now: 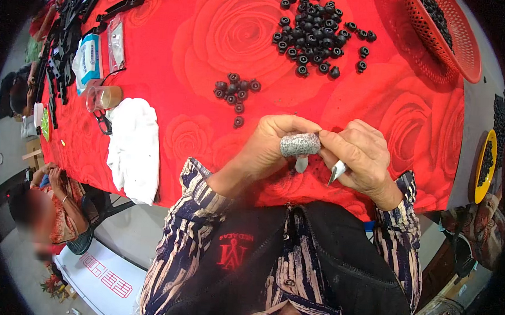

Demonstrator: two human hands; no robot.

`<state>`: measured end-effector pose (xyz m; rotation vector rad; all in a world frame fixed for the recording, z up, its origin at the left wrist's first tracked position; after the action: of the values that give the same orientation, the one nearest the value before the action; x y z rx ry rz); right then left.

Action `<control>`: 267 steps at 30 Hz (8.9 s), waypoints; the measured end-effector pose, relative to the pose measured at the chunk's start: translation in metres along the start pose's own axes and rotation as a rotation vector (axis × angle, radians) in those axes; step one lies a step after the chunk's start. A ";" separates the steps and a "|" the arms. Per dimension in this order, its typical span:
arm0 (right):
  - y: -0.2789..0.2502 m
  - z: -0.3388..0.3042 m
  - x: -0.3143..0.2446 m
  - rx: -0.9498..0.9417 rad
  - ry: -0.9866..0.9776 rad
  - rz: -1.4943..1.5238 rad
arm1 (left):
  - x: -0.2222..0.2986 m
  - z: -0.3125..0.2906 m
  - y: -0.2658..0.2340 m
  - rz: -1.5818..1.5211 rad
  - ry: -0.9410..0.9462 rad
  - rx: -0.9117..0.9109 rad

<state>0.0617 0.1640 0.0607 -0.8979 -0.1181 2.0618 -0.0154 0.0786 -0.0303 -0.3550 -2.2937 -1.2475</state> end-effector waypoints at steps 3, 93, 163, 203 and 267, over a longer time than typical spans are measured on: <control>-0.001 -0.003 0.000 0.018 -0.035 -0.016 | 0.002 0.000 -0.001 0.031 -0.049 0.049; 0.001 -0.005 0.020 -0.032 0.355 -0.047 | 0.018 -0.008 0.004 0.289 0.272 0.089; -0.008 0.002 0.052 0.120 0.270 -0.417 | 0.110 -0.023 -0.010 1.598 1.295 0.808; 0.015 0.015 0.018 -0.023 0.301 0.227 | 0.026 0.002 -0.004 -0.030 0.182 0.036; -0.007 0.000 0.016 -0.060 0.406 0.208 | 0.022 -0.008 0.009 0.201 0.178 -0.040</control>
<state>0.0604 0.1798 0.0545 -1.3961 0.1386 2.0244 -0.0273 0.0768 -0.0082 -0.4570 -2.0312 -1.1756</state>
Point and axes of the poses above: each hand's wrist, its own z-axis towards the middle knuckle, its own y-axis out of the palm, x = y × z, the point moved 7 cm from there along z, towards the middle knuckle, and after that the axes turned 13 degrees about x, right-handed, at the moved point
